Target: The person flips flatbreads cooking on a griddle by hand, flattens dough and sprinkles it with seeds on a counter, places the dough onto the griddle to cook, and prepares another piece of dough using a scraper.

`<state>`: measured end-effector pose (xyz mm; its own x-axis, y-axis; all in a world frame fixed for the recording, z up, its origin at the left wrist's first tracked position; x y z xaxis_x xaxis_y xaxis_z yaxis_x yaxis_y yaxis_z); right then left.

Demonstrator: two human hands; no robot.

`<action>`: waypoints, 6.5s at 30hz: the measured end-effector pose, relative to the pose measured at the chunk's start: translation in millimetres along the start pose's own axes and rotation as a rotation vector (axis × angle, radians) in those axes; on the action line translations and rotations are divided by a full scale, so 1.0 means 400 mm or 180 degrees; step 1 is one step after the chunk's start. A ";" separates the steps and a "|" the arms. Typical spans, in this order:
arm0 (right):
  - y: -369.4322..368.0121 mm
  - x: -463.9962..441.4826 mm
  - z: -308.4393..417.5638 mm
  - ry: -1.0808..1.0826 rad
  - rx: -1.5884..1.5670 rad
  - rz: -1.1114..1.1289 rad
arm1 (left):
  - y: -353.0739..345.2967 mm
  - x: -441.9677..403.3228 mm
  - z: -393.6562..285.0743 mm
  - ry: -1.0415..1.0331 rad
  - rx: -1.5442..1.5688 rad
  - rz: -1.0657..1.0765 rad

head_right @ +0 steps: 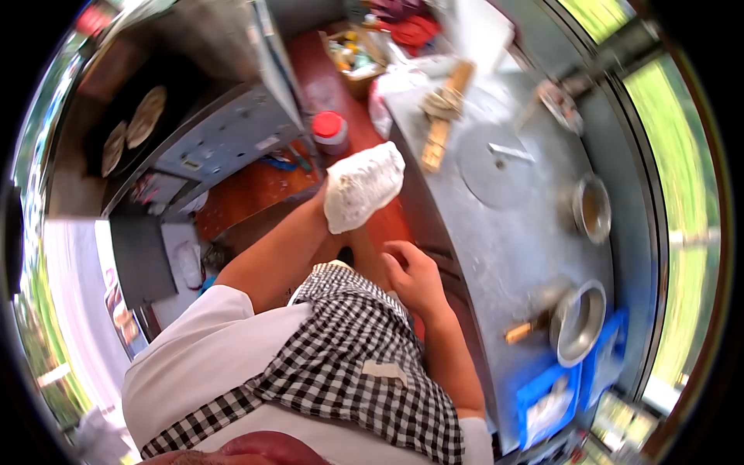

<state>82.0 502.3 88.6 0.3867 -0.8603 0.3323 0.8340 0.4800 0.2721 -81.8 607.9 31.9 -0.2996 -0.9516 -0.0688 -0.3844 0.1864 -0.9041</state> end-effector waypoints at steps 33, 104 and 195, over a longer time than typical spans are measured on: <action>-0.806 -0.745 0.534 0.0581 0.0003 0.2986 | 0.053 0.831 -1.138 0.3002 0.9536 0.6629; -1.937 -0.843 1.211 0.3192 0.1975 0.2104 | 0.296 1.377 -1.659 0.1328 0.9807 0.7049; -1.216 -0.891 0.984 0.1941 0.0233 0.0396 | 0.467 0.587 -1.773 -0.0250 1.1230 0.3160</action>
<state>-616.5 642.8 193.3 0.6522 -0.7302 -0.2038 0.7476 0.5748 0.3327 -843.3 592.7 146.1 0.2238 -0.9692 -0.1026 -0.1266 -0.1333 0.9830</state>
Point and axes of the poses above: each hand's wrist, its own x-axis away from the middle knuckle, its own y-axis out of the back of the hand, z = x × y, the point moved 9 cm from there along -x, towards the middle knuckle, and after that the axes turned 3 degrees about -y, right-handed, at the moved point
